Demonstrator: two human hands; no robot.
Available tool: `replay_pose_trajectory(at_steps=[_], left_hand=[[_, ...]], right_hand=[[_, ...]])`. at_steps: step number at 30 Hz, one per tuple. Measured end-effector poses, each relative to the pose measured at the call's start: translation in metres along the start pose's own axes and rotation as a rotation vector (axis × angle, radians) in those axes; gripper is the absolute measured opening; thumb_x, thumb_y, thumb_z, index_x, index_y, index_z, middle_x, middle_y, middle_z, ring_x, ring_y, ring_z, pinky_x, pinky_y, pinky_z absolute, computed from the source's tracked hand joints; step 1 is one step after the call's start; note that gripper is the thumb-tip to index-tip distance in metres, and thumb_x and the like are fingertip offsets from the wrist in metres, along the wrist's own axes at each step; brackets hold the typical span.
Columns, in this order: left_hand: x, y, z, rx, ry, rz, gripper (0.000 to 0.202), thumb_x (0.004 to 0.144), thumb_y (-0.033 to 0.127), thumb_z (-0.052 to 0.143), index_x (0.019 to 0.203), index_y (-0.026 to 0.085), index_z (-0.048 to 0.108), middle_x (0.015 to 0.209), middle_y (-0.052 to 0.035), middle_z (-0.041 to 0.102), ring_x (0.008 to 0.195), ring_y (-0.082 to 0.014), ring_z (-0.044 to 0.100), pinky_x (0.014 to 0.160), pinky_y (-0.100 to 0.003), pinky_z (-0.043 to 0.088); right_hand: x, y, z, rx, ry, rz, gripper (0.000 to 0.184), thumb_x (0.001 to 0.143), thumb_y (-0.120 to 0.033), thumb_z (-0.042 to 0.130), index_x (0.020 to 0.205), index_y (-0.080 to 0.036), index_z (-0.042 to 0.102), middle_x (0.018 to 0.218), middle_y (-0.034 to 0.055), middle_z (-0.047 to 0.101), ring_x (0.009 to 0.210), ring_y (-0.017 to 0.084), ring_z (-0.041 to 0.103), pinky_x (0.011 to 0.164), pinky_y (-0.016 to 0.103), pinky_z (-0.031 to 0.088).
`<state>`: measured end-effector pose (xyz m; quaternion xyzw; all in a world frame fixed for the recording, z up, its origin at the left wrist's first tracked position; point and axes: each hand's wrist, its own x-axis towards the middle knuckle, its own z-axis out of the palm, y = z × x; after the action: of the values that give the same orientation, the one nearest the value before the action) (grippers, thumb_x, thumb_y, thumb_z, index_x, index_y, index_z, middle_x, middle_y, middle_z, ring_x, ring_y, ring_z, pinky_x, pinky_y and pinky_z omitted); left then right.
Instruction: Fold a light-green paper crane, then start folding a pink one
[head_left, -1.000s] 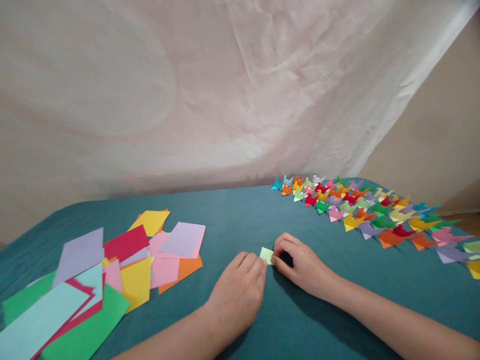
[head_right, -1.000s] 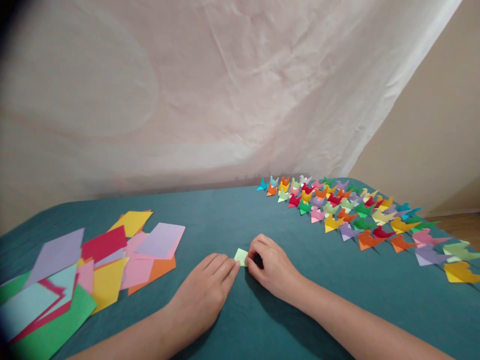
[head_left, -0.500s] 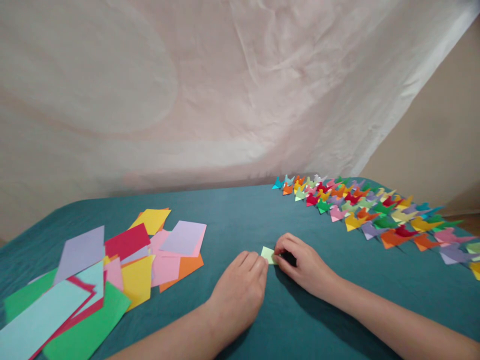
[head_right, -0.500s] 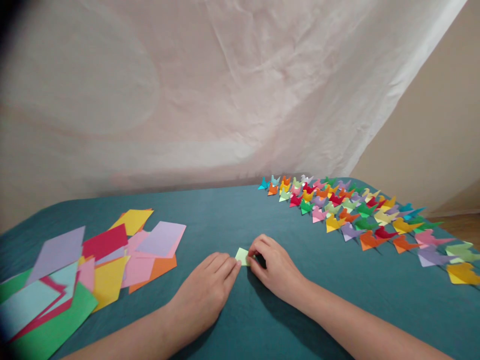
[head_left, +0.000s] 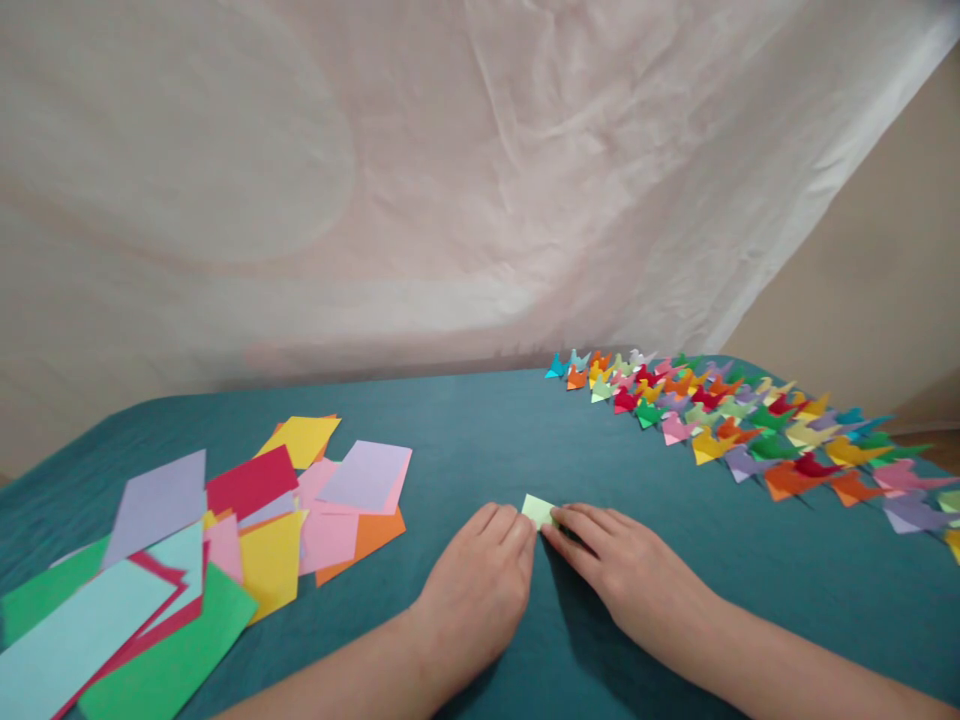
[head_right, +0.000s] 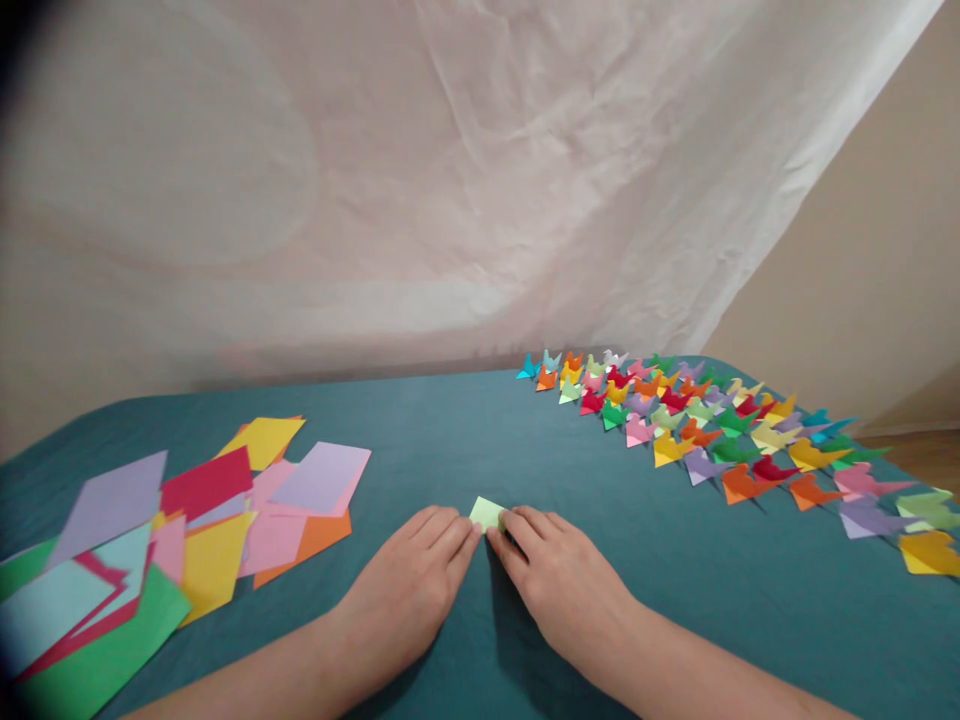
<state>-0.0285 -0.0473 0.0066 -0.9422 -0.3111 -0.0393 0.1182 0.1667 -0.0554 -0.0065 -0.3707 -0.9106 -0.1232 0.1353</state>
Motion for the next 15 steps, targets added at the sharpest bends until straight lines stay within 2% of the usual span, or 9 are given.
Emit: replay_pose_trajectory(at_steps=[9,15], left_hand=[[-0.0005,-0.0004,0.0017,-0.014,0.001,-0.005,0.025,0.085,0.01,0.044,0.105,0.008,0.057,0.098,-0.0112,0.059,0.091,-0.0251,0.052,0.08,-0.038,0.042],[-0.0011,-0.0002,0.0035,-0.032,0.02,-0.019,0.025,0.085,0.009,0.043,0.107,0.008,0.056,0.1,-0.0111,0.059,0.092,-0.0246,0.052,0.081,-0.038,0.042]], right_hand=[[0.0002,0.0023,0.003,0.01,-0.01,0.014,0.034,0.077,-0.004,0.052,0.11,-0.01,0.061,0.109,0.0112,0.063,0.099,0.024,0.057,0.082,0.036,0.053],[-0.0001,0.0002,0.0024,0.007,-0.021,0.02,0.036,0.076,-0.003,0.052,0.11,-0.008,0.061,0.109,0.0133,0.062,0.099,0.025,0.057,0.082,0.037,0.053]])
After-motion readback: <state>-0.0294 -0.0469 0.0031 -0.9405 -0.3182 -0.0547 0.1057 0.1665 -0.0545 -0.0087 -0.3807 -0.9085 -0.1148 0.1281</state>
